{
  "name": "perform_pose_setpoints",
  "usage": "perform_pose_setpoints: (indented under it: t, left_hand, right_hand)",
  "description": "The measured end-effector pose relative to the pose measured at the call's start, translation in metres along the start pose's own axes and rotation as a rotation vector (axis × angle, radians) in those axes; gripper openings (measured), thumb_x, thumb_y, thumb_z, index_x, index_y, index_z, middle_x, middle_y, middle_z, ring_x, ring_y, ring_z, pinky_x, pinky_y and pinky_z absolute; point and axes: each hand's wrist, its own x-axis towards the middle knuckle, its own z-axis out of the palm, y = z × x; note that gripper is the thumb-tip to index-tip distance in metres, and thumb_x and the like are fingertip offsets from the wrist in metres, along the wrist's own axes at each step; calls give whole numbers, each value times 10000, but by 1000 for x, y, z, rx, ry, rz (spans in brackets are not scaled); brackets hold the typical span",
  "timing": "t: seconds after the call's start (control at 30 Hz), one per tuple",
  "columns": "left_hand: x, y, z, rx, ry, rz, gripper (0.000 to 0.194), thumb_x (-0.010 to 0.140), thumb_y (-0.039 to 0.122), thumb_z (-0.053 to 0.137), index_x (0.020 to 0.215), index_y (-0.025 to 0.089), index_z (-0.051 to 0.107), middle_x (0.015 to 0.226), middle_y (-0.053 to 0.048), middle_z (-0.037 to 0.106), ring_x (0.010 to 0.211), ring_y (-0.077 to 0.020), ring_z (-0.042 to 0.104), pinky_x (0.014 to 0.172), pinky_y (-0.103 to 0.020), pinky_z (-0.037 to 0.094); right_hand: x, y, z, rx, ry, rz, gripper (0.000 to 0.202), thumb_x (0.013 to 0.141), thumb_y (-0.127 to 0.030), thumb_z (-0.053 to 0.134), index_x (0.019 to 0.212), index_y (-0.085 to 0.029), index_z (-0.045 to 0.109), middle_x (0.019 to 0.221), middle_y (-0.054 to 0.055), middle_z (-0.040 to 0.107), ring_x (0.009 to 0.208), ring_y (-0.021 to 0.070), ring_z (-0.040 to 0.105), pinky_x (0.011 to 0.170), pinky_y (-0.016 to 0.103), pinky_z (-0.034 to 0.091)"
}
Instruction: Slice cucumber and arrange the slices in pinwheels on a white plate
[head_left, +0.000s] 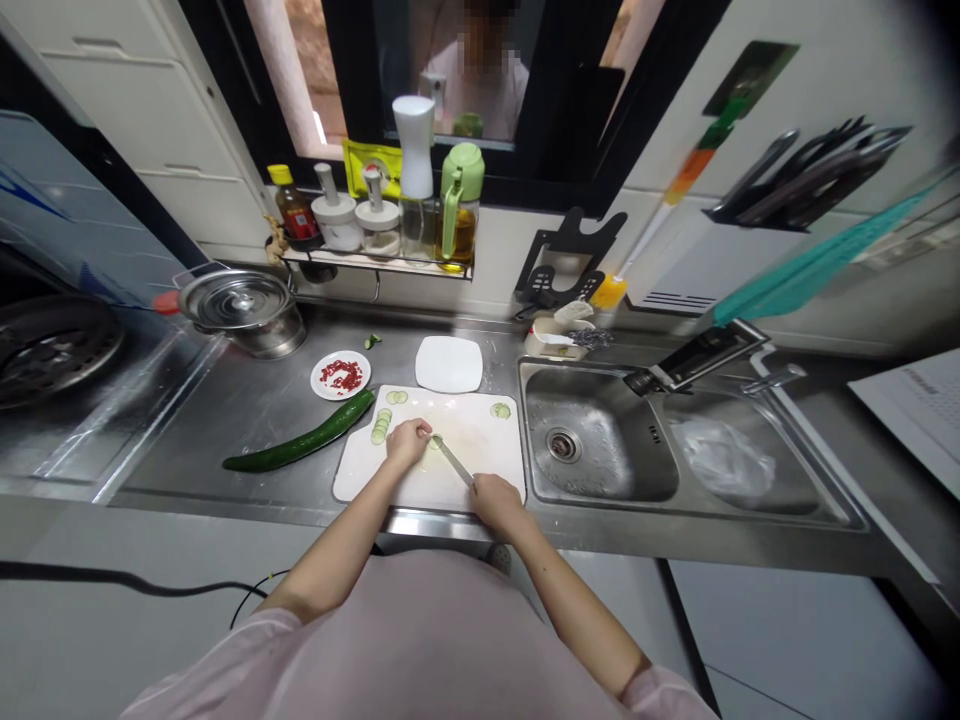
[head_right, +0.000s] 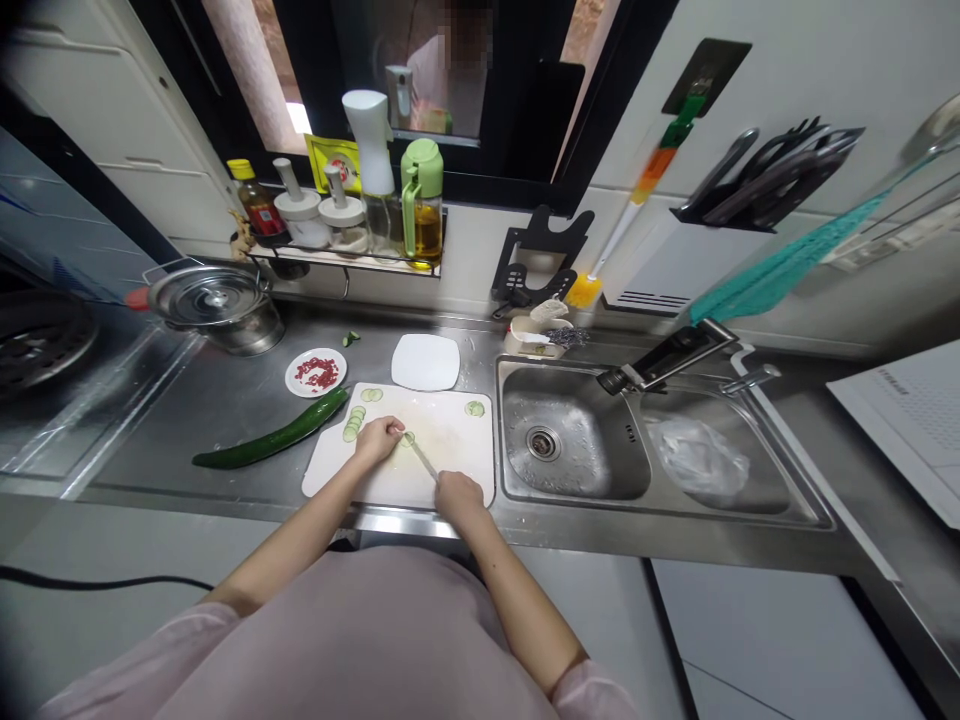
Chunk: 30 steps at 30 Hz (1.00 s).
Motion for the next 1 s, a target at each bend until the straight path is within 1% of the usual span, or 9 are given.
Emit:
perform_pose_setpoints:
  t: [0.2, 0.37, 0.53, 0.83, 1.0]
  left_hand:
    - [0, 0, 0, -15, -2, 2, 204, 767, 235, 599, 925, 272, 723, 904, 4, 738, 897, -179, 639, 775, -260, 436]
    - [0, -1, -1, -24, -5, 11, 199, 779, 236, 586, 918, 263, 725, 936, -2, 737, 896, -177, 635, 781, -259, 438]
    - [0, -2, -1, -33, -23, 40, 214, 760, 233, 610, 940, 254, 723, 880, 2, 732, 858, -168, 638, 765, -251, 439]
    - [1, -3, 1, -14, -17, 39, 225, 761, 216, 603, 953, 261, 711, 892, 4, 725, 895, -176, 633, 794, -265, 437]
    - [-2, -2, 0, 16, -39, 58, 215, 765, 244, 619, 969, 252, 687, 907, -5, 705, 898, -179, 623, 794, -270, 432]
  right_hand:
    - [2, 0, 3, -5, 5, -3, 352, 911, -195, 387, 1113, -129, 667, 1107, 187, 682, 1045, 274, 645, 804, 330, 464]
    - [3, 0, 4, -8, 2, 7, 344, 912, -208, 406, 1131, -142, 664, 1119, 176, 681, 1047, 255, 645, 810, 313, 464]
    - [3, -1, 7, 5, 18, 14, 356, 917, -211, 394, 1133, -140, 667, 1128, 185, 678, 1053, 253, 643, 828, 332, 467]
    - [-9, 3, 8, -4, 12, 28, 335, 912, -199, 408, 1113, -139, 670, 1112, 187, 683, 1048, 265, 646, 809, 323, 465]
    - [-13, 7, 12, -8, 16, 25, 333, 917, -202, 405, 1108, -139, 670, 1104, 190, 685, 1049, 268, 645, 814, 327, 462]
